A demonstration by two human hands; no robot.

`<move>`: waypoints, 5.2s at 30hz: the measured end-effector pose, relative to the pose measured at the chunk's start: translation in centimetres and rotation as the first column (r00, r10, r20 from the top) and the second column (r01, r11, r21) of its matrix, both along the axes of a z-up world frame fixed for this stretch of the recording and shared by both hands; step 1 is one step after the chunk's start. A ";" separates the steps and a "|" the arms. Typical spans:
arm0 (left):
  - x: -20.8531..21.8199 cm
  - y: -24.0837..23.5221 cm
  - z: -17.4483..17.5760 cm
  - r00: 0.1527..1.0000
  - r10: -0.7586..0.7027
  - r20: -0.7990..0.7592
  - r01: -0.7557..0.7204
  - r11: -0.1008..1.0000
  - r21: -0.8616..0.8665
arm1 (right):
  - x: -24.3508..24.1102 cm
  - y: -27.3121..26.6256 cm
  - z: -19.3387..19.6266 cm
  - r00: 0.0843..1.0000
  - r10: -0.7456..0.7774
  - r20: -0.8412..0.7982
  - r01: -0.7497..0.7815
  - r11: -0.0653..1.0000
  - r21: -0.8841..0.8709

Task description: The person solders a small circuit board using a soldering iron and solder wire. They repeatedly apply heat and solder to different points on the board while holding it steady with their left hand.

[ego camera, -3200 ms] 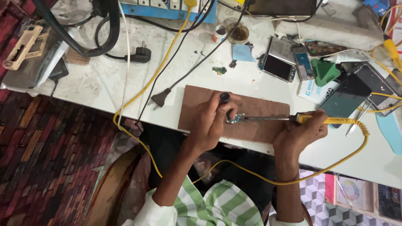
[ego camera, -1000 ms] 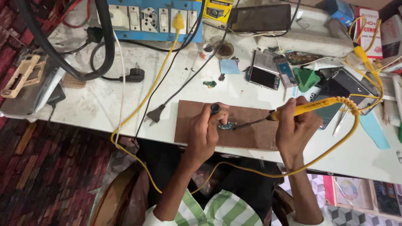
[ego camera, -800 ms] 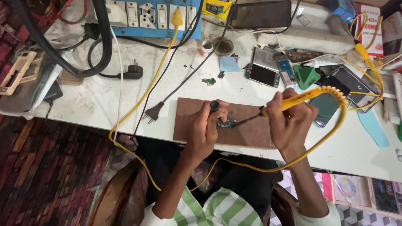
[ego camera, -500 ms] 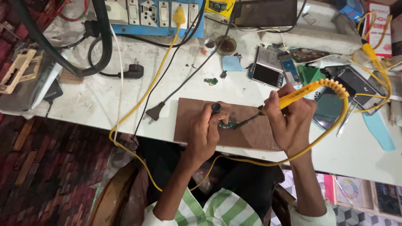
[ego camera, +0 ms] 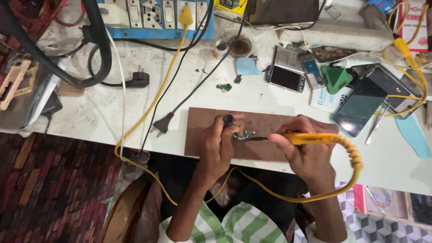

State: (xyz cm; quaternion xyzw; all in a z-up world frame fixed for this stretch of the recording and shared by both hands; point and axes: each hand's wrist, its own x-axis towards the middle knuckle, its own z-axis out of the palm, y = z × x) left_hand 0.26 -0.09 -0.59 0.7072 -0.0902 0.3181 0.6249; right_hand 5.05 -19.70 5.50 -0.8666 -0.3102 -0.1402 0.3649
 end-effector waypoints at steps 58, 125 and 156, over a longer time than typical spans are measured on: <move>-0.2 0.0 -1.2 0.985 -0.061 -0.160 0.044 0.993 -0.108 | 10.8 6.0 -4.5 0.916 0.060 -0.397 0.227 0.739 0.634; 0.0 0.1 0.2 0.995 -0.048 -0.093 0.039 0.994 -0.098 | 10.9 6.4 -4.9 0.917 0.101 -0.386 0.130 0.839 0.529; -0.2 0.1 -0.1 0.998 -0.021 -0.065 0.017 0.998 -0.066 | 2.4 -1.1 -6.9 0.906 -0.141 -0.399 0.418 0.153 0.895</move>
